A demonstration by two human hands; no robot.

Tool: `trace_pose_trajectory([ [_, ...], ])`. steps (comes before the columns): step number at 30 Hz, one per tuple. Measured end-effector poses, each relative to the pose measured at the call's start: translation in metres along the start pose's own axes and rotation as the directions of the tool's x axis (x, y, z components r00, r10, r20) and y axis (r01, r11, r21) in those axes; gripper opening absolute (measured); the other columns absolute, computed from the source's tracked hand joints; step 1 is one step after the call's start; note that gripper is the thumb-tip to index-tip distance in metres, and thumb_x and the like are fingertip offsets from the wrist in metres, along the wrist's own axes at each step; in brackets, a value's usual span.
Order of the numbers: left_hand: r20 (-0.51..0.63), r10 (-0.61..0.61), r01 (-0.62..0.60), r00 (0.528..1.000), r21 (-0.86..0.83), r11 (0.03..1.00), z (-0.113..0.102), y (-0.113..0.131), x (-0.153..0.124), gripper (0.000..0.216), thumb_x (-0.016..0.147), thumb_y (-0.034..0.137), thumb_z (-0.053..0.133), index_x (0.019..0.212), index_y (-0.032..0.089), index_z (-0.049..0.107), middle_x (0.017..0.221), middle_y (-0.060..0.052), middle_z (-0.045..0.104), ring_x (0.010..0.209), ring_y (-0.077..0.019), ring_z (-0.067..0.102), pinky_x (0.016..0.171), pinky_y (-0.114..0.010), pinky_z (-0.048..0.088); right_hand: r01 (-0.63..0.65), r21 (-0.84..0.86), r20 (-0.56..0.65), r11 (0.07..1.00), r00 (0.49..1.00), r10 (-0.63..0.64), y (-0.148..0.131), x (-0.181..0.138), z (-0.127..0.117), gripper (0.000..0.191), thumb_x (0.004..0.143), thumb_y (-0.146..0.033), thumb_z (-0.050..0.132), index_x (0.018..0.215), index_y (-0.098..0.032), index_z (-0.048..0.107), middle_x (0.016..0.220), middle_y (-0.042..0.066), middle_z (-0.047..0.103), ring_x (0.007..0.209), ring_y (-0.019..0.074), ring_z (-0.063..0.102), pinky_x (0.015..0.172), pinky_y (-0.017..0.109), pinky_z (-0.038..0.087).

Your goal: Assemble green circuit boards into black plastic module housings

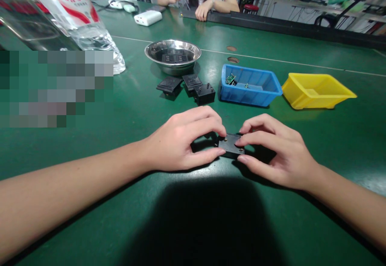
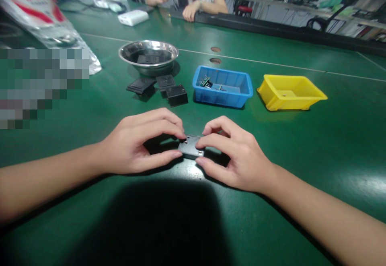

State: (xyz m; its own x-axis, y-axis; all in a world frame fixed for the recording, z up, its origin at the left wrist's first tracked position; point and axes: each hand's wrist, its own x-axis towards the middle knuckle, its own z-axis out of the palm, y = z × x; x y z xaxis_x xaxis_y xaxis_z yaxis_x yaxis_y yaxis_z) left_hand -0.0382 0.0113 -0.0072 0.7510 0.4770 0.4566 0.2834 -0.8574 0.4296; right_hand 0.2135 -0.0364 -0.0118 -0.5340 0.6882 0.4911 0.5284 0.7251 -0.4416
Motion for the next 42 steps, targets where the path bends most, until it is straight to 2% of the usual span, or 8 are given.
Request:
trace_pose_trajectory([
  [8, 0.058, 0.179, -0.185, 0.982, 0.111, 0.976, 0.000, -0.003, -0.001, 0.018, 0.093, 0.024, 0.063, 0.110, 0.022, 0.067, 0.118, -0.009, 0.072, 0.107, -0.0208, 0.066, 0.096, -0.034, 0.051, 0.000, -0.018, 0.022, 1.000, 1.000, 0.001, 0.002, 0.001, 0.002, 0.017, 0.090, -0.023, 0.066, 0.108, -0.023, 0.069, 0.109, 0.010, 0.065, 0.097, 0.0211, 0.066, 0.083, 0.035, 0.057],
  [13, 0.075, 0.069, -0.092, 0.995, 0.362, 0.928, -0.001, -0.007, -0.001, 0.027, 0.097, 0.022, 0.055, 0.122, 0.020, 0.065, 0.129, -0.009, 0.069, 0.107, -0.0214, 0.063, 0.093, -0.035, 0.049, -0.183, -0.043, -0.094, 0.982, 0.979, 0.179, 0.012, 0.002, 0.004, 0.018, 0.092, -0.017, 0.062, 0.108, -0.021, 0.067, 0.106, 0.008, 0.064, 0.082, 0.0165, 0.062, 0.072, 0.031, 0.054],
  [18, 0.047, -0.024, -0.006, 0.999, 0.551, 0.834, -0.007, -0.016, 0.001, 0.034, 0.097, 0.030, 0.054, 0.126, 0.016, 0.065, 0.130, -0.012, 0.068, 0.107, -0.0266, 0.062, 0.090, -0.040, 0.049, -0.239, 0.017, -0.075, 0.971, 0.968, 0.240, 0.021, 0.004, 0.003, 0.010, 0.091, -0.017, 0.062, 0.099, -0.020, 0.067, 0.096, 0.005, 0.063, 0.074, 0.0140, 0.058, 0.067, 0.029, 0.049],
  [26, -0.077, -0.110, 0.134, 0.991, 0.468, 0.874, -0.015, -0.033, 0.003, 0.028, 0.096, 0.035, 0.053, 0.112, 0.016, 0.066, 0.122, -0.011, 0.069, 0.108, -0.0254, 0.063, 0.096, -0.041, 0.050, -0.218, 0.014, -0.038, 0.976, 0.975, 0.219, 0.019, 0.003, 0.004, 0.009, 0.093, -0.020, 0.059, 0.093, -0.020, 0.068, 0.094, 0.005, 0.063, 0.074, 0.0141, 0.059, 0.065, 0.028, 0.048],
  [30, -0.298, -0.226, 0.334, 0.928, 0.389, 0.858, -0.033, -0.059, 0.001, 0.029, 0.093, 0.031, 0.055, 0.115, 0.014, 0.062, 0.101, -0.009, 0.068, 0.097, -0.0234, 0.063, 0.091, -0.039, 0.052, -0.204, 0.018, -0.033, 0.979, 0.978, 0.205, 0.021, 0.002, 0.005, 0.010, 0.094, -0.022, 0.057, 0.091, -0.021, 0.067, 0.094, 0.005, 0.062, 0.075, 0.0147, 0.061, 0.064, 0.028, 0.048],
  [33, -0.435, -0.392, 0.551, 0.811, 0.343, 0.760, -0.052, -0.087, -0.007, 0.036, 0.092, 0.028, 0.052, 0.126, 0.016, 0.057, 0.089, -0.005, 0.067, 0.087, -0.0224, 0.064, 0.087, -0.040, 0.052, -0.201, 0.008, -0.021, 0.980, 0.979, 0.201, 0.022, 0.003, 0.006, 0.011, 0.095, -0.024, 0.057, 0.091, -0.021, 0.067, 0.093, 0.004, 0.063, 0.074, 0.0145, 0.061, 0.064, 0.028, 0.049],
  [36, -0.428, -0.538, 0.672, 0.726, 0.276, 0.687, -0.067, -0.110, -0.019, 0.041, 0.091, 0.024, 0.049, 0.132, 0.018, 0.054, 0.085, -0.004, 0.067, 0.077, -0.0200, 0.064, 0.084, -0.039, 0.053, -0.195, 0.001, -0.021, 0.981, 0.981, 0.195, 0.022, 0.003, 0.005, 0.012, 0.096, -0.025, 0.056, 0.090, -0.021, 0.066, 0.092, 0.004, 0.064, 0.072, 0.0140, 0.061, 0.063, 0.027, 0.049],
  [42, -0.358, -0.557, 0.653, 0.749, 0.261, 0.711, -0.067, -0.126, -0.026, 0.041, 0.091, 0.027, 0.054, 0.131, 0.021, 0.051, 0.099, -0.005, 0.070, 0.086, -0.0204, 0.067, 0.089, -0.039, 0.053, -0.185, 0.005, -0.027, 0.983, 0.982, 0.185, 0.020, 0.004, 0.005, 0.013, 0.095, -0.025, 0.056, 0.089, -0.021, 0.067, 0.089, 0.004, 0.064, 0.070, 0.0142, 0.061, 0.060, 0.026, 0.049],
])
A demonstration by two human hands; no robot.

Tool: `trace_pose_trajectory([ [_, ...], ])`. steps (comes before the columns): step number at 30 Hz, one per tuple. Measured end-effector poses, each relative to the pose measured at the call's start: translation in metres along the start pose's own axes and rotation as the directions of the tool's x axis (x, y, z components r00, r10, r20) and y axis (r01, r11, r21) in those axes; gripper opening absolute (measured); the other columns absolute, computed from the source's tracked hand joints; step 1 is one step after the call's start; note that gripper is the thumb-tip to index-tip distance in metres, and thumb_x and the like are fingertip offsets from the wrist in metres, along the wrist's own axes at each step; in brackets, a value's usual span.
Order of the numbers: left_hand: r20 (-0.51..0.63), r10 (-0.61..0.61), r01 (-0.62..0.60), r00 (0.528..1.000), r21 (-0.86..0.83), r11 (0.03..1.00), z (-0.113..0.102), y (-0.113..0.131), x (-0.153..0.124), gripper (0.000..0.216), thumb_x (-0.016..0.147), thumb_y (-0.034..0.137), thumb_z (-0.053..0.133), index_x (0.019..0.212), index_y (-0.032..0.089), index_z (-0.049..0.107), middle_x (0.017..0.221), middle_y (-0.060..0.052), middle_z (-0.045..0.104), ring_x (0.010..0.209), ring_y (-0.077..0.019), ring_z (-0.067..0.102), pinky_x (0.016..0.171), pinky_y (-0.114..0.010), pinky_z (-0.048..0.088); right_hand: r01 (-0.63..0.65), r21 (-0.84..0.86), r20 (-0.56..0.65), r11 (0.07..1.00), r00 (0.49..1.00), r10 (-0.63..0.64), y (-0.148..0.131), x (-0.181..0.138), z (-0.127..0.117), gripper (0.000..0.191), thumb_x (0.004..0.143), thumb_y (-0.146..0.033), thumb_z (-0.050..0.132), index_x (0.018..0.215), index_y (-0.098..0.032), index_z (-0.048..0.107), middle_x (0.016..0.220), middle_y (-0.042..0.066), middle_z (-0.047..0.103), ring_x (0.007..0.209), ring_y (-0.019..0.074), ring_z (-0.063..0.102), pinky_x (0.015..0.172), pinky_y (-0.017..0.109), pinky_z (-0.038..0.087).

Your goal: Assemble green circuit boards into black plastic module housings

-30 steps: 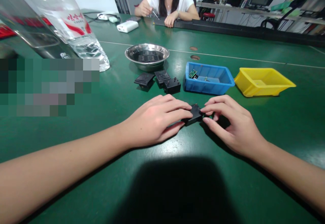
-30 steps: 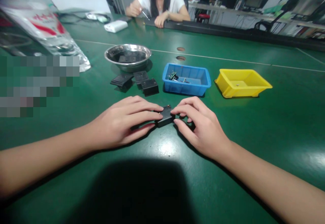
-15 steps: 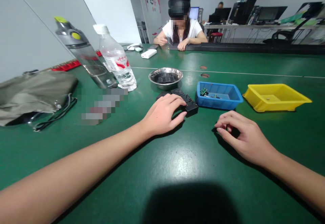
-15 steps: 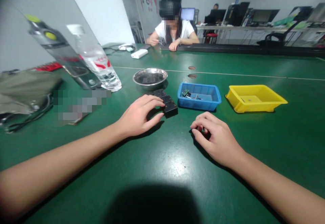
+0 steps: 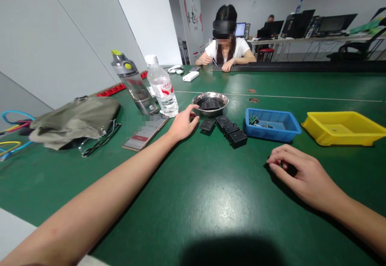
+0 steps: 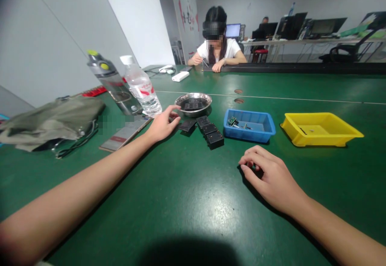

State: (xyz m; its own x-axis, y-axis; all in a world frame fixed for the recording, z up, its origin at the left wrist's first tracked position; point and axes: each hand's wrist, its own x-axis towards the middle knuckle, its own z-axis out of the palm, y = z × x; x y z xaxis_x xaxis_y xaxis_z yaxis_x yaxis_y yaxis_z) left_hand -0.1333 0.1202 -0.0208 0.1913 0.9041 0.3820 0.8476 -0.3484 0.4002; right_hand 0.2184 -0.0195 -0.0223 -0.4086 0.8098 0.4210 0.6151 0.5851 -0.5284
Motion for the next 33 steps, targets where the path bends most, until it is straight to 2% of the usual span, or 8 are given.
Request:
trace_pose_trajectory([
  [7, 0.022, -0.010, 0.009, 1.000, 0.011, 1.000, 0.005, 0.004, 0.002, 0.029, 0.089, 0.034, 0.062, 0.114, 0.021, 0.055, 0.109, -0.009, 0.069, 0.104, -0.0291, 0.067, 0.095, -0.044, 0.051, -0.013, -0.016, 0.016, 1.000, 1.000, 0.013, 0.000, 0.001, 0.000, 0.014, 0.096, -0.026, 0.056, 0.089, -0.021, 0.067, 0.089, 0.004, 0.065, 0.071, 0.0146, 0.062, 0.061, 0.027, 0.049],
  [17, -0.098, -0.079, 0.080, 0.992, 0.013, 0.997, 0.000, 0.010, 0.000, 0.019, 0.088, 0.033, 0.067, 0.099, 0.020, 0.057, 0.100, -0.008, 0.071, 0.096, -0.0287, 0.067, 0.086, -0.041, 0.051, 0.065, -0.096, -0.023, 0.993, 0.997, -0.067, 0.000, 0.000, 0.001, 0.011, 0.096, -0.022, 0.056, 0.091, -0.021, 0.065, 0.090, 0.005, 0.065, 0.074, 0.0146, 0.064, 0.063, 0.026, 0.052],
  [20, -0.180, -0.018, 0.024, 0.983, 0.031, 0.999, -0.004, 0.016, -0.004, 0.019, 0.091, 0.033, 0.063, 0.104, 0.020, 0.056, 0.107, -0.009, 0.069, 0.102, -0.0285, 0.064, 0.090, -0.041, 0.049, 0.134, -0.157, -0.083, 0.978, 0.985, -0.149, 0.000, -0.001, 0.001, 0.009, 0.095, -0.019, 0.057, 0.097, -0.020, 0.065, 0.094, 0.006, 0.066, 0.084, 0.0168, 0.067, 0.073, 0.028, 0.054],
  [22, -0.239, 0.093, -0.079, 0.967, 0.066, 0.995, -0.005, 0.022, -0.008, 0.019, 0.093, 0.035, 0.061, 0.104, 0.020, 0.056, 0.105, -0.009, 0.069, 0.101, -0.0275, 0.062, 0.089, -0.040, 0.049, 0.188, -0.203, -0.124, 0.961, 0.969, -0.215, -0.002, -0.001, 0.000, 0.012, 0.094, -0.017, 0.058, 0.103, -0.020, 0.064, 0.098, 0.007, 0.066, 0.090, 0.0185, 0.068, 0.078, 0.029, 0.055],
  [26, -0.226, 0.390, -0.344, 0.893, 0.217, 0.914, -0.005, 0.039, -0.020, 0.017, 0.094, 0.035, 0.055, 0.100, 0.019, 0.057, 0.094, -0.009, 0.067, 0.091, -0.0256, 0.062, 0.081, -0.037, 0.048, 0.327, -0.303, -0.196, 0.895, 0.898, -0.394, -0.010, -0.005, -0.006, 0.029, 0.089, -0.012, 0.062, 0.117, -0.019, 0.061, 0.105, 0.010, 0.066, 0.094, 0.0224, 0.068, 0.082, 0.035, 0.057],
  [29, -0.201, 0.634, -0.568, 0.746, 0.303, 0.765, -0.003, 0.056, -0.031, 0.013, 0.095, 0.026, 0.048, 0.093, 0.019, 0.058, 0.086, -0.009, 0.066, 0.088, -0.0247, 0.062, 0.080, -0.037, 0.050, 0.406, -0.382, -0.188, 0.830, 0.845, -0.500, -0.017, -0.012, -0.010, 0.039, 0.084, -0.011, 0.066, 0.121, -0.021, 0.060, 0.111, 0.011, 0.064, 0.101, 0.0261, 0.067, 0.085, 0.040, 0.057],
  [31, -0.222, 0.722, -0.657, 0.656, 0.303, 0.690, -0.002, 0.069, -0.038, 0.013, 0.093, 0.019, 0.046, 0.089, 0.019, 0.058, 0.085, -0.008, 0.067, 0.088, -0.0230, 0.063, 0.081, -0.036, 0.051, 0.419, -0.422, -0.155, 0.804, 0.841, -0.519, -0.022, -0.016, -0.011, 0.043, 0.082, -0.012, 0.067, 0.123, -0.024, 0.060, 0.120, 0.012, 0.063, 0.109, 0.0288, 0.065, 0.087, 0.044, 0.056],
  [33, -0.218, 0.755, -0.696, 0.618, 0.295, 0.655, -0.002, 0.082, -0.044, 0.014, 0.091, 0.017, 0.045, 0.087, 0.019, 0.058, 0.083, -0.008, 0.067, 0.087, -0.0218, 0.064, 0.083, -0.036, 0.052, 0.421, -0.445, -0.113, 0.790, 0.849, -0.516, -0.026, -0.019, -0.011, 0.047, 0.083, -0.014, 0.066, 0.127, -0.025, 0.058, 0.129, 0.014, 0.060, 0.116, 0.0312, 0.062, 0.089, 0.047, 0.055],
])
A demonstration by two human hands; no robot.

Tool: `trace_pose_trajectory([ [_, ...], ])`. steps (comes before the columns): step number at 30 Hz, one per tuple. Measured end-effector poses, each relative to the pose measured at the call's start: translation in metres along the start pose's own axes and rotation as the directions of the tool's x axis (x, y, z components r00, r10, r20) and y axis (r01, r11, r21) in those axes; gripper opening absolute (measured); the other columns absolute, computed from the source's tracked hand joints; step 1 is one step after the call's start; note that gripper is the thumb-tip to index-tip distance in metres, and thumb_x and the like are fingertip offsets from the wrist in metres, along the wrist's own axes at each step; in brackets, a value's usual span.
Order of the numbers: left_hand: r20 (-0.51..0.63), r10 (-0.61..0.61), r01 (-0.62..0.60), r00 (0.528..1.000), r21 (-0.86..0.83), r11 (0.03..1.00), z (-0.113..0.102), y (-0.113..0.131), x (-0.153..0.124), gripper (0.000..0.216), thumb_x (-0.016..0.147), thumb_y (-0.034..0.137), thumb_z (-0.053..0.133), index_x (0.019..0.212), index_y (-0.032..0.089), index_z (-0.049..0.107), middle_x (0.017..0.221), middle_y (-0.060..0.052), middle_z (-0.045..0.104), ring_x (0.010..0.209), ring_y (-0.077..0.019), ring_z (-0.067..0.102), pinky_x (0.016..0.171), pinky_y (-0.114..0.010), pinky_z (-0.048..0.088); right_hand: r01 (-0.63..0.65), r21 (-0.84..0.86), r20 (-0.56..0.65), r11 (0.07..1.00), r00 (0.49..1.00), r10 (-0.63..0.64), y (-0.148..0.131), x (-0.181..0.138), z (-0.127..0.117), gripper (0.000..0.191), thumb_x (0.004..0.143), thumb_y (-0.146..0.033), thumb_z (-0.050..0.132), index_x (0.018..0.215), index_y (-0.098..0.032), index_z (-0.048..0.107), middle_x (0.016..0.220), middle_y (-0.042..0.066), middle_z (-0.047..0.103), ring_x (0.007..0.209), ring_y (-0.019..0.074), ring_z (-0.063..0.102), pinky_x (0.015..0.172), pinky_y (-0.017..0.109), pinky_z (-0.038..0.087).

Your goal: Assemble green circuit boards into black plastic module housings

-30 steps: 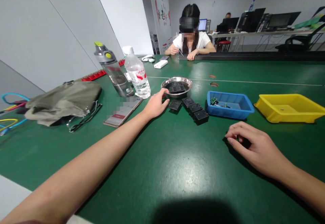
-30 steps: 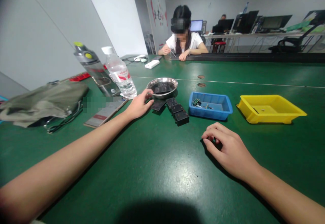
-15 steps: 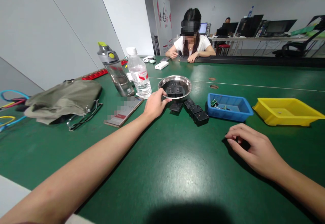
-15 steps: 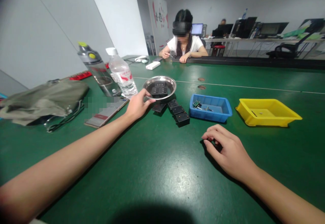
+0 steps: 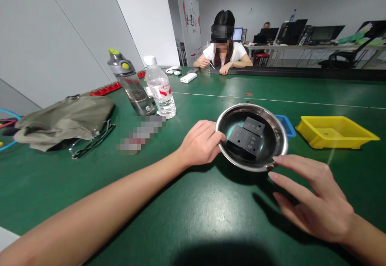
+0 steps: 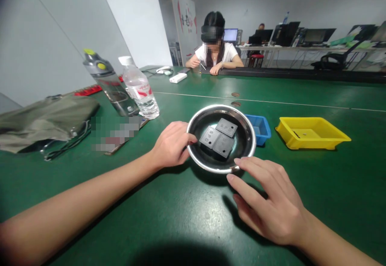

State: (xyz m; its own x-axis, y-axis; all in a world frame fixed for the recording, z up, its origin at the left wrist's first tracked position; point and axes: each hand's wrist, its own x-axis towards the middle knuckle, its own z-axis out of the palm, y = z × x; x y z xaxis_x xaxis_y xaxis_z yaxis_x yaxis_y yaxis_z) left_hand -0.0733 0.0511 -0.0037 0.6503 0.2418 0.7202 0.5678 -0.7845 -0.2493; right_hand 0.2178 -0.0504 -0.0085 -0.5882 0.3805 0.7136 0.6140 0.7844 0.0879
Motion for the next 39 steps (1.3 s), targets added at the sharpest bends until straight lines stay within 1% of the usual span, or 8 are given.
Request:
trace_pose_trajectory([
  [3, -0.006, 0.103, -0.104, 0.995, -0.011, 0.995, -0.003, 0.015, 0.006, 0.014, 0.091, 0.018, 0.048, 0.085, 0.019, 0.060, 0.090, -0.010, 0.070, 0.091, -0.0219, 0.065, 0.088, -0.037, 0.053, -0.028, -0.034, 0.065, 0.999, 0.997, 0.030, -0.005, 0.004, 0.001, 0.049, 0.085, -0.018, 0.065, 0.132, -0.019, 0.055, 0.137, 0.019, 0.055, 0.121, 0.0345, 0.059, 0.092, 0.050, 0.053],
  [6, -0.017, 0.178, -0.179, 0.984, -0.017, 0.984, -0.005, 0.025, 0.008, 0.015, 0.092, 0.017, 0.049, 0.084, 0.020, 0.061, 0.097, -0.009, 0.072, 0.095, -0.0204, 0.066, 0.092, -0.037, 0.054, -0.124, -0.066, 0.132, 0.990, 0.982, 0.132, -0.008, 0.010, 0.003, 0.045, 0.088, -0.022, 0.063, 0.132, -0.015, 0.055, 0.135, 0.021, 0.056, 0.122, 0.0374, 0.057, 0.096, 0.055, 0.051],
  [10, -0.014, 0.193, -0.193, 0.981, -0.021, 0.981, -0.005, 0.031, 0.009, 0.015, 0.092, 0.017, 0.050, 0.083, 0.021, 0.062, 0.096, -0.008, 0.073, 0.094, -0.0194, 0.068, 0.091, -0.036, 0.055, -0.227, -0.060, 0.174, 0.972, 0.957, 0.234, -0.010, 0.015, 0.002, 0.044, 0.090, -0.029, 0.063, 0.131, -0.016, 0.056, 0.132, 0.021, 0.056, 0.122, 0.0371, 0.056, 0.100, 0.059, 0.049],
  [19, -0.004, 0.245, -0.245, 0.970, -0.013, 0.969, -0.006, 0.032, 0.011, 0.014, 0.092, 0.017, 0.051, 0.084, 0.020, 0.063, 0.098, -0.010, 0.075, 0.097, -0.0208, 0.069, 0.091, -0.037, 0.057, -0.322, -0.106, 0.263, 0.941, 0.903, 0.339, -0.014, 0.019, 0.007, 0.055, 0.085, -0.034, 0.066, 0.135, -0.018, 0.051, 0.143, 0.024, 0.044, 0.133, 0.0415, 0.048, 0.103, 0.063, 0.048],
  [23, -0.006, 0.236, -0.236, 0.972, -0.019, 0.971, -0.005, 0.031, 0.012, 0.017, 0.091, 0.017, 0.049, 0.083, 0.020, 0.063, 0.099, -0.011, 0.075, 0.095, -0.0215, 0.070, 0.088, -0.038, 0.058, -0.355, -0.074, 0.249, 0.932, 0.898, 0.362, -0.014, 0.017, 0.007, 0.057, 0.085, -0.034, 0.067, 0.137, -0.020, 0.048, 0.141, 0.021, 0.046, 0.132, 0.0395, 0.048, 0.105, 0.062, 0.047],
  [30, -0.004, 0.233, -0.233, 0.972, -0.023, 0.972, -0.006, 0.031, 0.013, 0.016, 0.090, 0.017, 0.051, 0.082, 0.020, 0.064, 0.097, -0.010, 0.074, 0.094, -0.0209, 0.070, 0.089, -0.037, 0.057, -0.365, -0.017, 0.193, 0.931, 0.912, 0.361, -0.011, 0.019, 0.005, 0.044, 0.089, -0.027, 0.062, 0.131, -0.019, 0.054, 0.122, 0.016, 0.053, 0.118, 0.0313, 0.056, 0.100, 0.050, 0.053],
  [35, -0.001, 0.234, -0.234, 0.972, -0.030, 0.972, -0.005, 0.032, 0.012, 0.017, 0.091, 0.017, 0.050, 0.082, 0.021, 0.064, 0.098, -0.010, 0.075, 0.095, -0.0206, 0.069, 0.089, -0.037, 0.057, -0.336, 0.043, 0.173, 0.941, 0.930, 0.324, -0.011, 0.021, 0.003, 0.029, 0.090, -0.019, 0.058, 0.119, -0.019, 0.061, 0.118, 0.014, 0.055, 0.114, 0.0281, 0.058, 0.096, 0.046, 0.054],
  [39, -0.002, 0.242, -0.242, 0.970, -0.049, 0.969, -0.005, 0.033, 0.011, 0.017, 0.092, 0.018, 0.050, 0.083, 0.021, 0.064, 0.100, -0.010, 0.075, 0.096, -0.0213, 0.069, 0.089, -0.038, 0.056, -0.383, 0.067, 0.145, 0.921, 0.917, 0.371, -0.009, 0.024, -0.001, 0.016, 0.089, -0.016, 0.059, 0.104, -0.020, 0.064, 0.113, 0.012, 0.057, 0.108, 0.0260, 0.060, 0.089, 0.043, 0.056],
])
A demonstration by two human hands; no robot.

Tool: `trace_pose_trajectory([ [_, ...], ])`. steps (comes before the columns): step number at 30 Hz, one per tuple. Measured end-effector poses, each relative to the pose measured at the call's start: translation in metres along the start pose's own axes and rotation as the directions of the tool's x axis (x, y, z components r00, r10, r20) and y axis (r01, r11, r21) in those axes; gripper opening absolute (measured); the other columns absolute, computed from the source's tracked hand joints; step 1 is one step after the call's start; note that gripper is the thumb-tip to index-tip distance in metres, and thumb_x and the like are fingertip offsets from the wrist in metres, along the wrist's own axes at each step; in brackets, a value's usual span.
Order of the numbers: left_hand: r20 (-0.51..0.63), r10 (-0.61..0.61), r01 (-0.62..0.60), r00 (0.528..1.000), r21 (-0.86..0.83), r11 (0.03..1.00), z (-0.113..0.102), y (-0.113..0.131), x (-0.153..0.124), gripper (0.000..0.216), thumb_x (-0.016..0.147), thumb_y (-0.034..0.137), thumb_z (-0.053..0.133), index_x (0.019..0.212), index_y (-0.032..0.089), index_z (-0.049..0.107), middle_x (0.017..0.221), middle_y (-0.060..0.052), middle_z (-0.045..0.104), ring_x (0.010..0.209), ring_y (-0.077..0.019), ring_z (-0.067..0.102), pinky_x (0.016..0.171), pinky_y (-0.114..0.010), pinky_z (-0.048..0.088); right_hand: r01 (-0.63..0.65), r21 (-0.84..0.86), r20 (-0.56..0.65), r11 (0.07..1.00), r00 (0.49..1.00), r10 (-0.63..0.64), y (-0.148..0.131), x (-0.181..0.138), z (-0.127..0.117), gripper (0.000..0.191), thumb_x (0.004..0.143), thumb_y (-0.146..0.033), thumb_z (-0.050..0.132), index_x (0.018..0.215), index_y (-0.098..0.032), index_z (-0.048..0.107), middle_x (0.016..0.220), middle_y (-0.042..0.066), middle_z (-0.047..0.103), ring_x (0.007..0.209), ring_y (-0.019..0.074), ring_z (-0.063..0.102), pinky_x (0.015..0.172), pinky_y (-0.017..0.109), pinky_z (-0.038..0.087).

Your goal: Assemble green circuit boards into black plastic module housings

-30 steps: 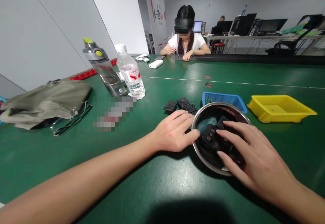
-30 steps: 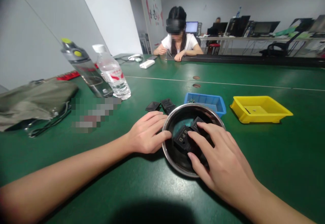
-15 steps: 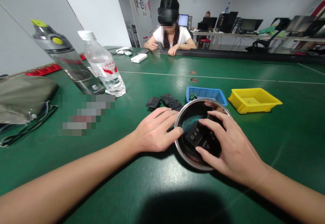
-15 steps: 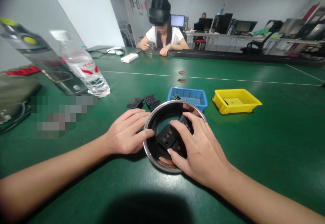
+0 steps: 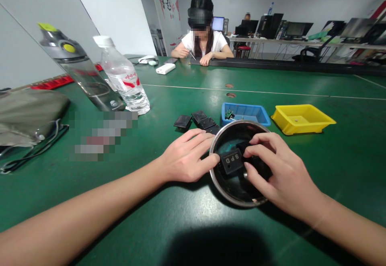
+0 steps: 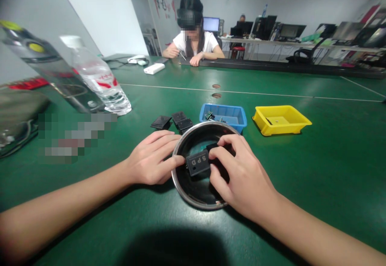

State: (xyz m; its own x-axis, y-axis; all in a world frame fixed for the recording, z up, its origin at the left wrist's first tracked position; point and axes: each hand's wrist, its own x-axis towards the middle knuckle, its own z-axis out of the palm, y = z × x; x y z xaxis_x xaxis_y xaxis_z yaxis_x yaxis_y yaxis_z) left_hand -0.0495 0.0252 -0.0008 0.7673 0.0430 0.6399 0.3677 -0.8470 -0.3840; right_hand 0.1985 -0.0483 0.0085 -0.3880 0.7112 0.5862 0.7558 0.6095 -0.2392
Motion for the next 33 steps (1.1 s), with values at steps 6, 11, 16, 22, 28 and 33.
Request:
trace_pose_trajectory([
  [6, -0.005, -0.006, 0.006, 1.000, 0.001, 1.000, 0.000, 0.001, 0.001, 0.017, 0.091, 0.017, 0.049, 0.083, 0.021, 0.063, 0.097, -0.010, 0.075, 0.094, -0.0211, 0.069, 0.087, -0.037, 0.056, 0.002, -0.005, -0.082, 1.000, 0.997, -0.002, -0.001, 0.007, -0.005, 0.006, 0.088, -0.016, 0.062, 0.088, -0.022, 0.062, 0.105, 0.009, 0.061, 0.097, 0.0231, 0.063, 0.080, 0.037, 0.056],
  [11, -0.019, -0.044, 0.044, 0.999, -0.012, 0.999, -0.001, 0.000, 0.002, 0.014, 0.088, 0.015, 0.050, 0.082, 0.020, 0.062, 0.096, -0.010, 0.074, 0.094, -0.0223, 0.069, 0.084, -0.037, 0.055, 0.010, 0.009, -0.264, 1.000, 0.964, -0.007, 0.000, 0.007, -0.015, 0.014, 0.085, -0.012, 0.064, 0.089, -0.025, 0.060, 0.104, 0.008, 0.061, 0.096, 0.0241, 0.064, 0.083, 0.040, 0.056],
  [16, -0.012, -0.193, 0.191, 0.981, -0.074, 0.979, 0.004, -0.012, -0.009, 0.010, 0.083, 0.015, 0.052, 0.086, 0.020, 0.059, 0.091, -0.008, 0.071, 0.093, -0.0219, 0.067, 0.084, -0.037, 0.052, 0.070, 0.012, -0.384, 0.997, 0.921, -0.060, -0.002, 0.002, -0.026, 0.024, 0.080, -0.015, 0.066, 0.096, -0.030, 0.058, 0.107, 0.009, 0.053, 0.096, 0.0290, 0.062, 0.078, 0.048, 0.057],
  [22, -0.018, -0.648, 0.648, 0.761, 0.001, 0.761, 0.014, -0.060, -0.037, 0.016, 0.087, 0.034, 0.056, 0.093, 0.019, 0.059, 0.088, -0.007, 0.068, 0.085, -0.0243, 0.063, 0.078, -0.037, 0.050, 0.318, 0.130, -0.222, 0.939, 0.933, -0.285, -0.005, -0.014, -0.006, 0.022, 0.076, -0.008, 0.067, 0.089, -0.023, 0.057, 0.108, 0.007, 0.049, 0.100, 0.0238, 0.058, 0.081, 0.042, 0.061],
  [28, 0.052, -0.903, 0.897, 0.427, 0.098, 0.430, 0.014, -0.095, -0.052, 0.028, 0.085, 0.042, 0.061, 0.100, 0.018, 0.062, 0.102, -0.009, 0.072, 0.099, -0.0289, 0.067, 0.087, -0.038, 0.050, 0.279, 0.273, -0.097, 0.921, 0.960, -0.262, -0.006, -0.017, 0.019, 0.015, 0.086, -0.010, 0.065, 0.076, -0.017, 0.056, 0.097, 0.009, 0.053, 0.090, 0.0201, 0.056, 0.073, 0.034, 0.055],
  [33, 0.137, -0.955, 0.945, 0.262, 0.163, 0.282, 0.015, -0.098, -0.050, 0.029, 0.084, 0.044, 0.064, 0.099, 0.019, 0.067, 0.101, -0.009, 0.075, 0.097, -0.0308, 0.070, 0.083, -0.037, 0.051, 0.194, 0.351, 0.054, 0.916, 0.973, -0.226, 0.000, -0.013, 0.025, 0.022, 0.089, -0.014, 0.064, 0.069, -0.016, 0.056, 0.090, 0.008, 0.055, 0.083, 0.0173, 0.054, 0.069, 0.030, 0.049],
])
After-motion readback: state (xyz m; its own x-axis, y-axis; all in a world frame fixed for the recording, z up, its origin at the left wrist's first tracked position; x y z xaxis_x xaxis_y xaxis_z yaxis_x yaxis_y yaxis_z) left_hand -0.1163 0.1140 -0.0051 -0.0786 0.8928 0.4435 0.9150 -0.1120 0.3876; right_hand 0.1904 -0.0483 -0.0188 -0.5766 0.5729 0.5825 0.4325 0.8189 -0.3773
